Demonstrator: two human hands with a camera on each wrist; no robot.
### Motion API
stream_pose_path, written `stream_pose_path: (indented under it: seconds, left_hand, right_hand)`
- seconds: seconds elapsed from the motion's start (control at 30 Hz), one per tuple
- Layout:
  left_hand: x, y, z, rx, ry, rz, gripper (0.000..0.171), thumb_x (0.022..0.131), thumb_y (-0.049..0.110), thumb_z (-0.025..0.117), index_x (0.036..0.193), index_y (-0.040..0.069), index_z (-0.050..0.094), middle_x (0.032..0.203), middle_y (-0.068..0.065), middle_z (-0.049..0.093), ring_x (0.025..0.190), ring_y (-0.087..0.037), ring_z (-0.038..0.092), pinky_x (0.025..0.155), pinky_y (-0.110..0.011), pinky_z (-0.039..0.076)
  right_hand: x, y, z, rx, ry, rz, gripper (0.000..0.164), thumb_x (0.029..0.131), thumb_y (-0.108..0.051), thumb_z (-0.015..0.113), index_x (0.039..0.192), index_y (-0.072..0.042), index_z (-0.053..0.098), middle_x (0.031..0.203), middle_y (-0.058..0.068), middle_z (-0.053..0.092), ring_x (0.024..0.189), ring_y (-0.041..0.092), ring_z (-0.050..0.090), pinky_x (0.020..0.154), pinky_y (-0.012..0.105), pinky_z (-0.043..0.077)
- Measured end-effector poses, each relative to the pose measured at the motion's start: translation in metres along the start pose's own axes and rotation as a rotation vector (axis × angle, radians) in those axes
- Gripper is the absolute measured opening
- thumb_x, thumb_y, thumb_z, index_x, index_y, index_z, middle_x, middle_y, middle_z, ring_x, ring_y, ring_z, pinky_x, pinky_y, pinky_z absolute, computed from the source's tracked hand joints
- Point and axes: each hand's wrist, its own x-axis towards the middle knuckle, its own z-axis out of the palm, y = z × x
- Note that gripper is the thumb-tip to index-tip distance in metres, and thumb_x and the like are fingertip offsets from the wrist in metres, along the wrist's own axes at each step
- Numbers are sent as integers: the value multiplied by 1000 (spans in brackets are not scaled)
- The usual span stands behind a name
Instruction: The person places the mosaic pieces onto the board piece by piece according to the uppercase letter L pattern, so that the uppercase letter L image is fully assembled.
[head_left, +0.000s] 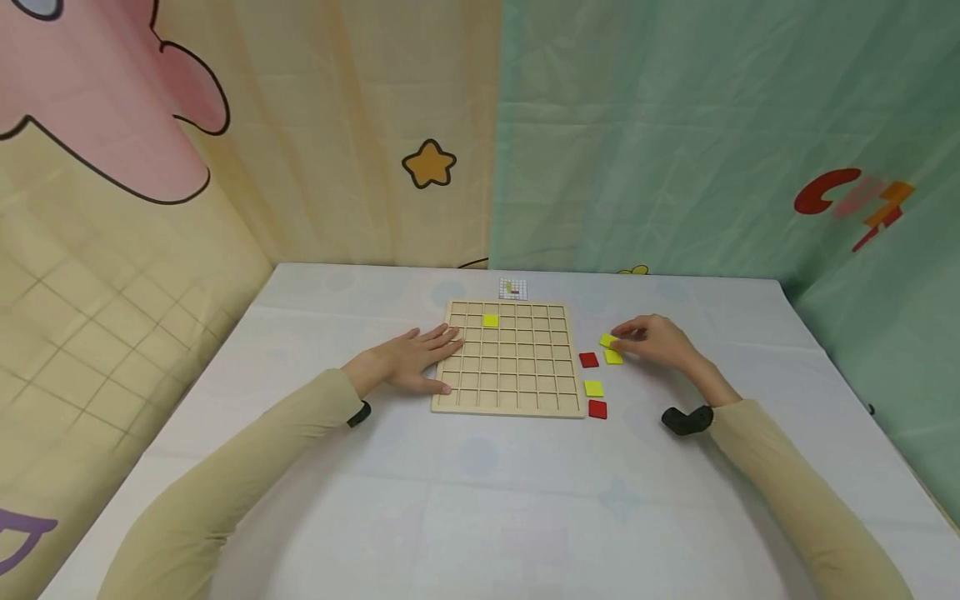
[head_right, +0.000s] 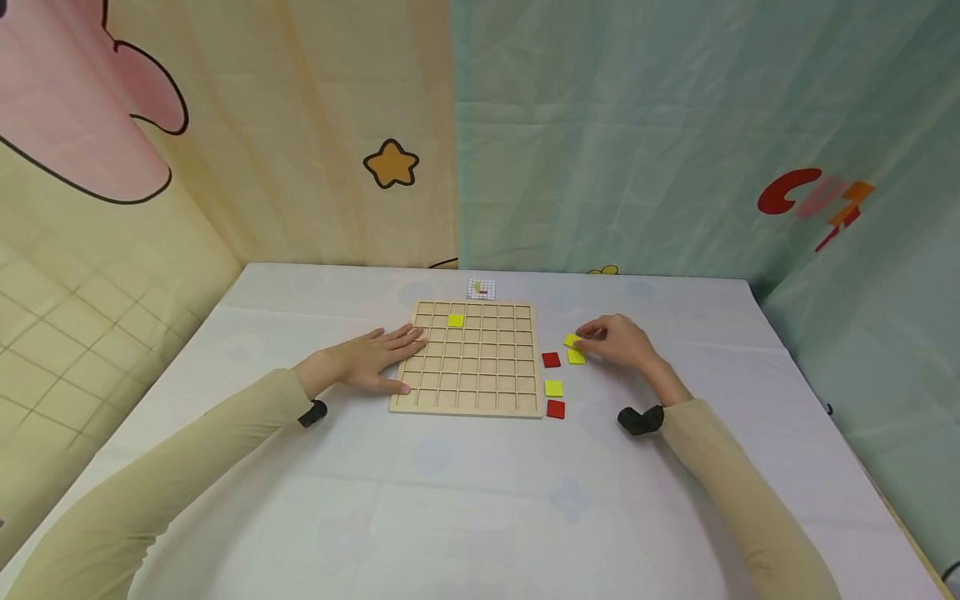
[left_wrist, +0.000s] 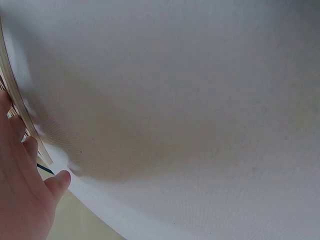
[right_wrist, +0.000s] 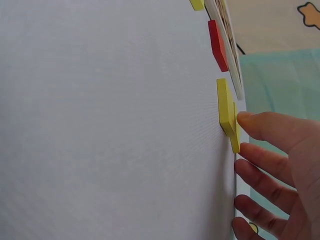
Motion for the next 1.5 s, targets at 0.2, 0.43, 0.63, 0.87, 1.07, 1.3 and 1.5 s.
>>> stream_pose_path:
  seconds: [0.2,0.43,0.63,0.87,1.07,1.3,1.5]
  left_hand:
    - [-1,2,-1,-2,-2,2,88,91,66,42,156,20,5,164,-1,-3,151,-23,-3,119,-56,10]
    - [-1,1,-1,-8,-2,1,88,91,66,42,156,19,5,164,-3,-2,151,-24,-3,118,-57,11]
    - [-1,0,-1,-2,-1,2,89,91,67,42,156,20,5,164,-2,-3,151,-24,-3,118,-57,10]
    - [-1,1,-1,-8,-3,4,88,91,66,42,156,19,5,164,-2,-3,151,-24,-3,119,-57,10]
    - [-1,0,-1,4,-2,6,88,91,67,41,156,19,5,164,-2,-3,151,-24,-3,118,-57,11]
    - [-2,-1,0,3,4,7,88,91,66,42,156,19,5,164,-3,-3,151,-24,-3,118,-57,11]
    - [-1,0,0,1,5,10,88,91,66,42,156,19,5,164,-3,-3,151,-24,-3,118,-57,11]
  right_hand:
    - [1,-4,2,-15,19,7,34,84,-29,72,110,-6,73,106,14,71,89,25,58,73,30,44]
    - [8,-8,9,-10,37,-24,35,86,-28,72,111,-4,72,107,14,70,88,24,57,73,29,45]
    - [12,-9,10,-52,59,-56,32,84,-26,74,108,-5,73,103,13,72,85,23,58,70,29,45]
    - [11,-11,10,-57,51,-43,31,84,-26,74,107,-5,74,102,13,72,88,23,58,72,30,45]
    - [11,-16,9,-84,70,-27,32,82,-29,75,105,-7,75,97,10,74,87,24,58,69,29,44]
    - [14,-31,8,-65,90,-45,33,83,-30,73,107,-7,74,99,11,73,89,26,56,68,29,43]
    - [20,-47,12,-57,117,-91,31,83,-29,72,107,-9,75,96,10,73,90,26,57,69,30,44]
